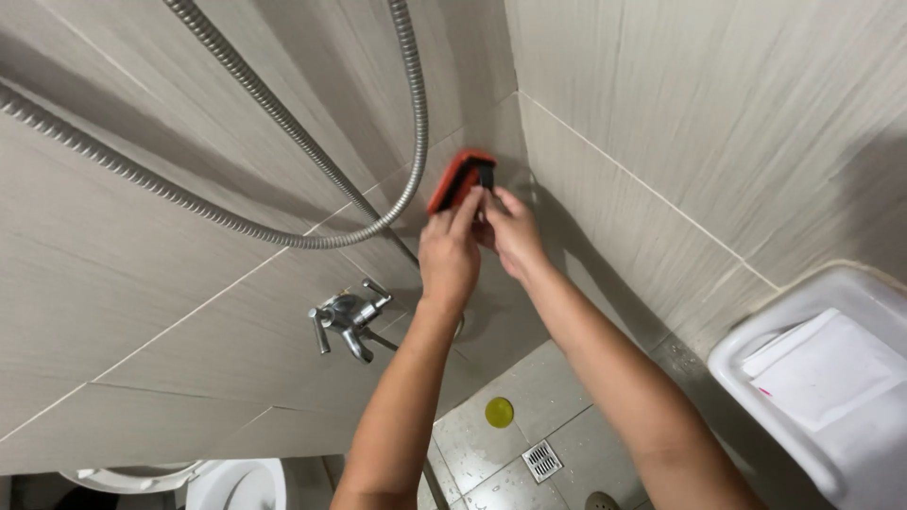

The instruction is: The person rinses a white plastic object in the sink, then fills a blue bowl with water. They dip a sponge into the bowl and scrub the tiled walls and grout lines in the shower area.

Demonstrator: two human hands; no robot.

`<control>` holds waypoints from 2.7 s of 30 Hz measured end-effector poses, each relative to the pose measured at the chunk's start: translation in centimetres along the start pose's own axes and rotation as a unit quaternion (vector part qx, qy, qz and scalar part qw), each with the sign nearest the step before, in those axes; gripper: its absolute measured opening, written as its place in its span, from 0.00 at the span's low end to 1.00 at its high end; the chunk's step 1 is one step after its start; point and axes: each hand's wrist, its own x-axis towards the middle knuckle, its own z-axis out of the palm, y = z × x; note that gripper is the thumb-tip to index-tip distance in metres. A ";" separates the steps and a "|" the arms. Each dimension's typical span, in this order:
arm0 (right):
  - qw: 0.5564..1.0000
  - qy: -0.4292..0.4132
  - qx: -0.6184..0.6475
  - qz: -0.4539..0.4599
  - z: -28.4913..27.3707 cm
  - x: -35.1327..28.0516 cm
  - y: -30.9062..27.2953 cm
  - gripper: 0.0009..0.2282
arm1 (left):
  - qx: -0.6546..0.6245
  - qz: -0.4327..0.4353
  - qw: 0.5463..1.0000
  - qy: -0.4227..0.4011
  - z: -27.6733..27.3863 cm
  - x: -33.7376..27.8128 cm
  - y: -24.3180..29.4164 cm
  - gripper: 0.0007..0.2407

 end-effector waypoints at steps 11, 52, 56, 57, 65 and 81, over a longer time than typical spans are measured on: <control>0.996 -0.031 0.084 0.026 -5.3 3.2 4.4 0.15 | 0.010 0.003 0.997 -0.078 2.5 -1.3 1.0 0.18; 0.998 0.009 -0.054 0.042 -3.3 -4.3 6.5 0.18 | -0.001 0.004 1.000 -0.019 3.2 -6.8 -0.2 0.05; 0.983 0.006 -0.185 0.011 -3.8 -5.2 8.0 0.17 | -0.058 -0.049 0.997 0.020 3.0 -8.3 0.4 0.05; 0.976 0.010 -0.216 0.010 -4.6 -4.8 9.4 0.17 | -0.069 -0.045 0.996 0.034 3.2 -9.0 0.6 0.06; 0.979 -0.016 -0.106 0.175 -6.2 -6.1 9.5 0.25 | 0.000 -0.159 0.957 -0.241 5.5 -12.5 -1.6 0.11; 0.998 0.035 0.010 -0.057 -9.8 -8.8 -0.2 0.23 | -0.311 -0.221 0.915 -0.130 1.0 -3.0 7.8 0.13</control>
